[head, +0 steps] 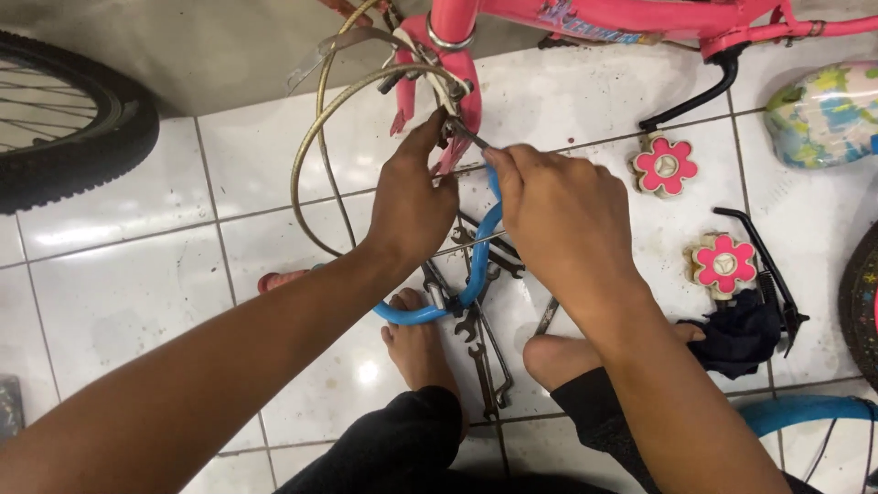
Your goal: The person is repairing a pink bicycle by adjusting the brake cables and handlebars. They use a wrench to tighten bolts on the handlebar stem and brake levers, and a screwdriver to adjust the brake cable tension.
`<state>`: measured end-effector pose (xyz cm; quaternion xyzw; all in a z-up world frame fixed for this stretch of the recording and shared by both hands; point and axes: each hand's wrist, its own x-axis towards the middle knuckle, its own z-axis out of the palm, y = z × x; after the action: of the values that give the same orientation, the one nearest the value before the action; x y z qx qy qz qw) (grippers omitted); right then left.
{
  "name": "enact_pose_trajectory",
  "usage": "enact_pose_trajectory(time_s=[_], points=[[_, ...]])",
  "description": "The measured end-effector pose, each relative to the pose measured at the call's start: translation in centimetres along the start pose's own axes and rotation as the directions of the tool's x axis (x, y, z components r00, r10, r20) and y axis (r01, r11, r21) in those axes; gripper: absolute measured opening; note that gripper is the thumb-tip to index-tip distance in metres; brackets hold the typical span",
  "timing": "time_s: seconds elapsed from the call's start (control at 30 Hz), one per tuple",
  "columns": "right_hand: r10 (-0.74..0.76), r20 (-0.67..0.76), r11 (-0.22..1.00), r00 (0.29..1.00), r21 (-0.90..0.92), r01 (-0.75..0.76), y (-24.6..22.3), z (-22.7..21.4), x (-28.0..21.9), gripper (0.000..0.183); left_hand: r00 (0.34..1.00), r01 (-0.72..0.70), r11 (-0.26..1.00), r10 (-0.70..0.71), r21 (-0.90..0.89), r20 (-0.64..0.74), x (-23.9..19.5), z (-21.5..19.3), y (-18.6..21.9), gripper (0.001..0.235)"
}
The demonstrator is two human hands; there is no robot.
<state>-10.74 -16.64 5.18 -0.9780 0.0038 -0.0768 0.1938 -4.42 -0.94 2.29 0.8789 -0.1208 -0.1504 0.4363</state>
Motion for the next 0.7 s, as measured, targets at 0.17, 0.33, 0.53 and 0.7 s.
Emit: enact_pose_trajectory(time_s=[0.17, 0.33, 0.53, 0.7], points=[[0.047, 0.111, 0.994, 0.993, -0.107, -0.035, -0.9, -0.9, 1.5, 0.044, 0.999, -0.019, 0.999, 0.019, 0.027, -0.027, 1.4, 0.3, -1.6, 0.061], [0.145, 0.251, 0.989, 0.957, -0.051, -0.136, -0.4, 1.5, 0.5, 0.048, 0.998, 0.063, 0.998, -0.063, -0.005, -0.006, 1.3, 0.1, -1.5, 0.061], [0.205, 0.232, 0.872, 0.951, 0.398, -0.285, 0.3, 8.3, -0.2, 0.032, 0.996, 0.08, 0.995, -0.081, 0.068, 0.02, 1.3, -0.3, -0.4, 0.06], [0.229, 0.172, 0.627, 0.958, 0.727, -0.28, 1.1, 11.0, -1.3, 0.037, 0.999, 0.026, 0.996, -0.029, 0.082, 0.039, 1.7, -0.7, -1.0, 0.057]])
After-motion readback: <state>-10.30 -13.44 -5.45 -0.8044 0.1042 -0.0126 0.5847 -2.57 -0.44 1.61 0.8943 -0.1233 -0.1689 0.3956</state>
